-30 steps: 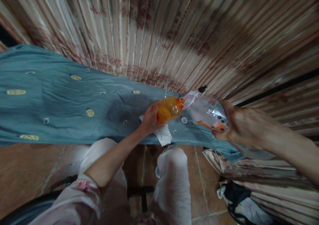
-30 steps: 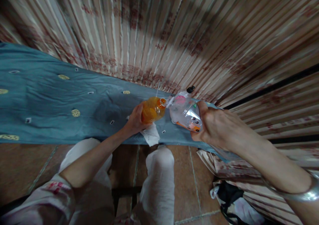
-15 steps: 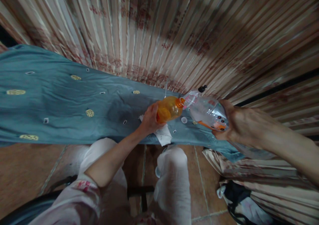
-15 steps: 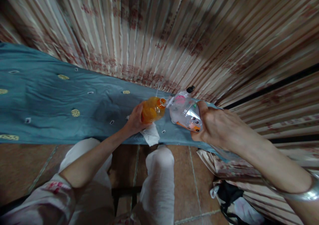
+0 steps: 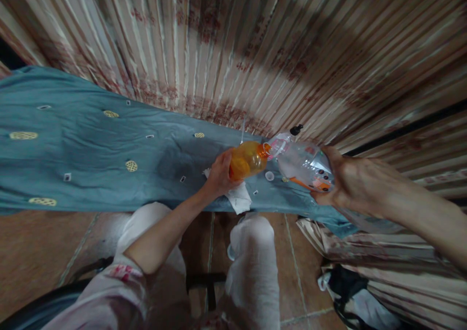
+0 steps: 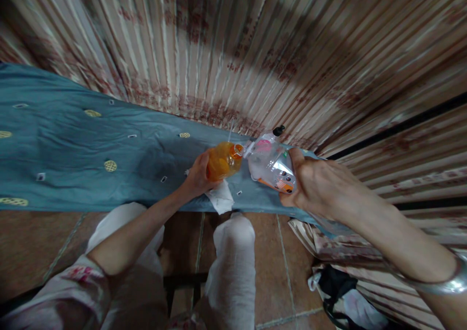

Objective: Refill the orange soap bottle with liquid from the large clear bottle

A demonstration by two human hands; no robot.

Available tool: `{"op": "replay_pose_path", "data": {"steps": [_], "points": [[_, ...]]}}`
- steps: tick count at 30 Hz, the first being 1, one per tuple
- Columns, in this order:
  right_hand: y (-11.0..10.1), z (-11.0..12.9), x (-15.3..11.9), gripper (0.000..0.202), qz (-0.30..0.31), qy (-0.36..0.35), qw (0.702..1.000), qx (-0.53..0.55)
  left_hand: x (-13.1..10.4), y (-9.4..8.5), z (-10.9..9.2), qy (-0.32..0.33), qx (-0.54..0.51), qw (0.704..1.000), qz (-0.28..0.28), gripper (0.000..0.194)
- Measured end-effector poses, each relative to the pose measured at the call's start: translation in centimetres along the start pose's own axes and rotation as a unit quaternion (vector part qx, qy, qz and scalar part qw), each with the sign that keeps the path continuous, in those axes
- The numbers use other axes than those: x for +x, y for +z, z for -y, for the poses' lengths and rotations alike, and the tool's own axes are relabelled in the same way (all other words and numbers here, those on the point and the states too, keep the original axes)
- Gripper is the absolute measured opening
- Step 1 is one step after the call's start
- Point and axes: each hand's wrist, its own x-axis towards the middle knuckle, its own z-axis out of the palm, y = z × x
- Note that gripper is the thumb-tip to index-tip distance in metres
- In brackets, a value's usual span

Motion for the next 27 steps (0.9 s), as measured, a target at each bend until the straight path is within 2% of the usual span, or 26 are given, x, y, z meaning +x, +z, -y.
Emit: {"op": "replay_pose_path", "data": {"steps": [27], "points": [[-0.18,0.00,0.04,0.054,0.001,0.001,1.000,0.007,0.05,-0.13,-0.19,-0.004,-0.002,1.000,0.003,0.097]]}}
